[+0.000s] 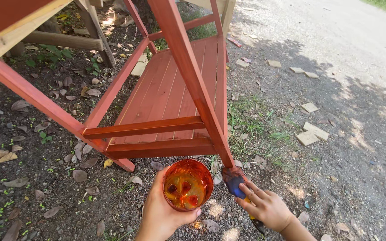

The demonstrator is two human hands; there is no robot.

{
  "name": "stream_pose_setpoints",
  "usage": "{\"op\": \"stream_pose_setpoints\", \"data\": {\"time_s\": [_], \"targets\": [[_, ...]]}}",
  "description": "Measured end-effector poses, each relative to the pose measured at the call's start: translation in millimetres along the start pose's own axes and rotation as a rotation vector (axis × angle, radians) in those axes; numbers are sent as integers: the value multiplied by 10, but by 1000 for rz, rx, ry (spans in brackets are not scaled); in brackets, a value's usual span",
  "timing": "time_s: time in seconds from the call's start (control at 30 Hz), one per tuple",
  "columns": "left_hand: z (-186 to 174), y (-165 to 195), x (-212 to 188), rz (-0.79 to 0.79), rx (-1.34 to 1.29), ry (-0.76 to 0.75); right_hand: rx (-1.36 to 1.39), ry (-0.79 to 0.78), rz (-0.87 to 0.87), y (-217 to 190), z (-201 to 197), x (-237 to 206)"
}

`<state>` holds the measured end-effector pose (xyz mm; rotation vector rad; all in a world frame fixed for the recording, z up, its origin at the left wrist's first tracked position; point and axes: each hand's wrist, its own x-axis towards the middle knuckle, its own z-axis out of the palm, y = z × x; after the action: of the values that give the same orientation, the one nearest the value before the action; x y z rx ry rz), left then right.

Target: The person applies reddish-brown paint to a wooden shelving unit using a paintbrush. They repeatedly dip the brush into a small container and cover the frame and shelves with even strokes.

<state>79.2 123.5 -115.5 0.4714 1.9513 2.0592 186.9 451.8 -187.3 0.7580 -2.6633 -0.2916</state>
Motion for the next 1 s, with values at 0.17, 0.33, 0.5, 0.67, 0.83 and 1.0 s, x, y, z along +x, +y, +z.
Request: {"op": "stream_pose_setpoints", "data": {"time_s": [0.17, 0.33, 0.5, 0.67, 0.83, 1.0], "targets": [[200, 6, 42, -65, 118, 21, 394, 277, 553, 20, 5, -161], [439, -7, 146, 10, 63, 29, 789, 568, 976, 331, -444, 303], [512, -47, 175, 9, 38, 9, 988, 626, 749, 369, -289, 483], [485, -82, 179, -9, 35, 12, 985, 251, 1148, 181, 110, 40], [479, -97, 140, -52, 70, 23, 972, 349, 1276, 280, 3, -157], [452, -86, 100, -73, 75, 21, 1053, 525, 1104, 237, -31, -22]]}}
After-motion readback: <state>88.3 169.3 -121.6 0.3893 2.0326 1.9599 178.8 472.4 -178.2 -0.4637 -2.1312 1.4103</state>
